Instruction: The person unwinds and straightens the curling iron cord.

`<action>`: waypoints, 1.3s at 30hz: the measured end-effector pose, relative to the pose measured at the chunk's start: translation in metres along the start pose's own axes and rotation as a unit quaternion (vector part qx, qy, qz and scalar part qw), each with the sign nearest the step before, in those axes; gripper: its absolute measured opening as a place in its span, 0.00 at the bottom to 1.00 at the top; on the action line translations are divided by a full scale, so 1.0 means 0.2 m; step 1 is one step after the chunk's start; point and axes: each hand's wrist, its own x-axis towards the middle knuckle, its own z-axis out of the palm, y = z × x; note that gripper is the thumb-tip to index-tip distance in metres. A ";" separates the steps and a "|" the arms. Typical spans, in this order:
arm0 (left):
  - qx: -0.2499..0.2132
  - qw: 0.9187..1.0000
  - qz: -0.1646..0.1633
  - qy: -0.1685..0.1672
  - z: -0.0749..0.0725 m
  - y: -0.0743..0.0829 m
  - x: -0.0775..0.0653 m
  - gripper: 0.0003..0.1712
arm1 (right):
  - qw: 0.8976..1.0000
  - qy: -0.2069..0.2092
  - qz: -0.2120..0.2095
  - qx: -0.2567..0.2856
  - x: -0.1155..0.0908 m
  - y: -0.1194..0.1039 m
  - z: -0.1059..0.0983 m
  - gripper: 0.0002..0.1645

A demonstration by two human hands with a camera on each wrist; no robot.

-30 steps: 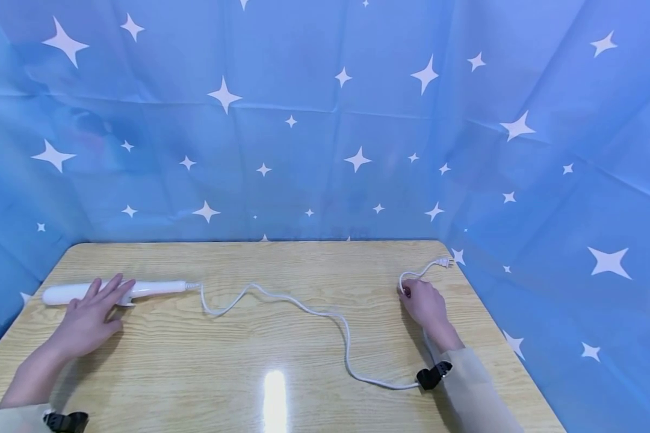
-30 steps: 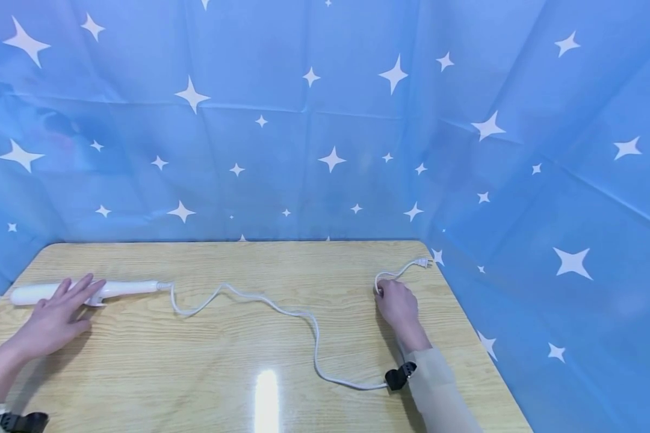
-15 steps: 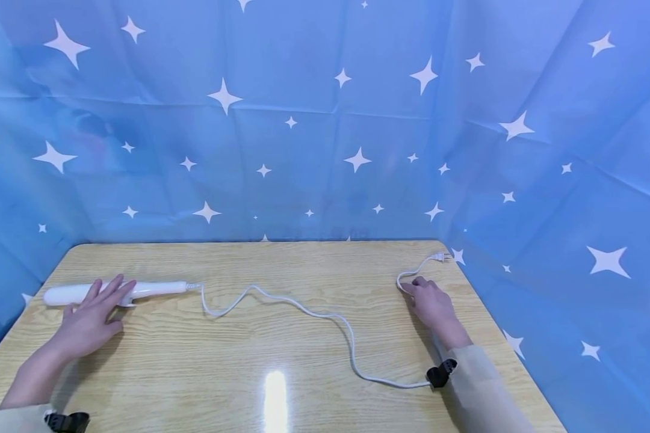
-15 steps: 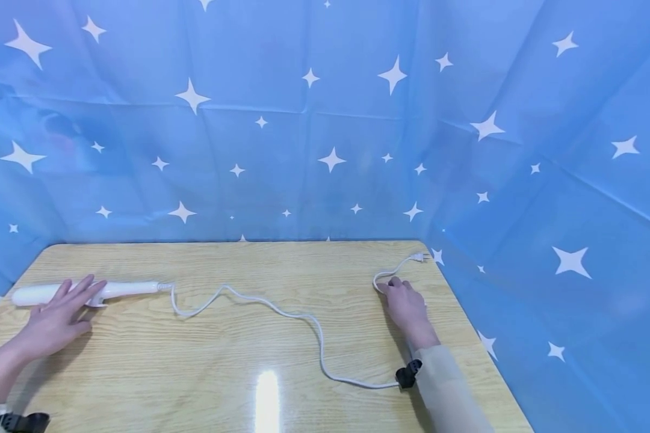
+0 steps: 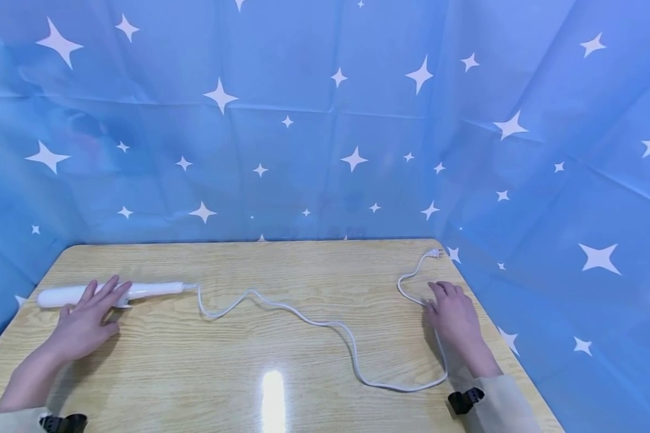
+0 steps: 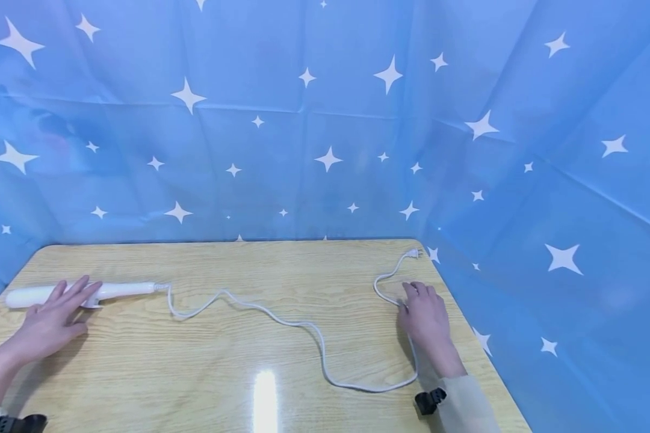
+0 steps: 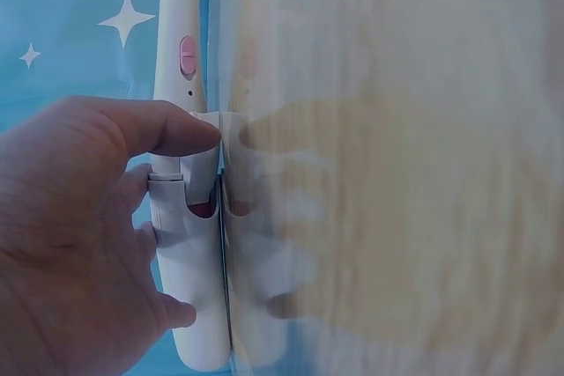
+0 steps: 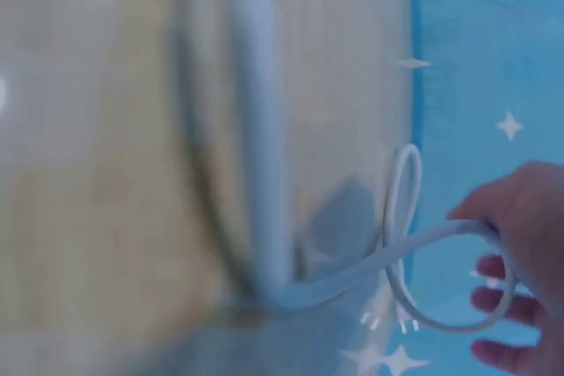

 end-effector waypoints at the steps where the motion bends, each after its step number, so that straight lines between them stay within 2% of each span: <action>1: 0.000 1.000 0.001 0.001 0.00 0.00 0.00 0.49 | 1.000 0.004 0.021 0.004 -0.02 0.00 -0.01 0.29; 4: 0.001 1.000 0.004 0.003 0.00 -0.01 0.00 0.48 | 0.997 0.006 0.080 0.010 -0.06 0.01 -0.02 0.28; 7: -0.001 1.000 0.002 0.001 0.00 -0.01 0.00 0.47 | 0.994 0.009 0.106 0.017 -0.10 0.02 -0.02 0.27; 12: 0.002 1.000 0.003 0.002 0.00 -0.02 0.00 0.48 | 0.995 -0.007 0.092 0.024 -0.14 0.06 0.00 0.21; 15: 0.005 1.000 0.004 0.002 -0.01 -0.03 -0.01 0.47 | 0.996 -0.027 0.084 0.033 -0.15 0.09 0.03 0.22; 19: 0.003 1.000 0.003 -0.001 -0.03 -0.04 -0.01 0.42 | 0.993 -0.076 0.069 0.052 -0.16 0.10 0.05 0.27; 22: 0.004 1.000 0.003 -0.003 -0.04 -0.04 -0.01 0.40 | 0.988 -0.120 0.061 0.082 -0.17 0.11 0.06 0.31; 26: 0.010 1.000 0.000 -0.004 -0.04 -0.03 -0.01 0.40 | 0.979 -0.151 0.067 0.117 -0.18 0.13 0.08 0.43; 29: 0.014 1.000 -0.003 -0.003 -0.04 -0.03 -0.01 0.40 | 0.978 -0.154 0.067 0.128 -0.18 0.14 0.10 0.49; 32: 0.010 1.000 -0.003 -0.003 -0.04 -0.03 -0.02 0.41 | 0.979 -0.144 0.063 0.131 -0.19 0.14 0.11 0.50; 39: 0.004 1.000 -0.004 -0.004 -0.03 -0.03 -0.02 0.42 | 0.985 -0.125 0.062 0.098 -0.18 0.10 0.09 0.50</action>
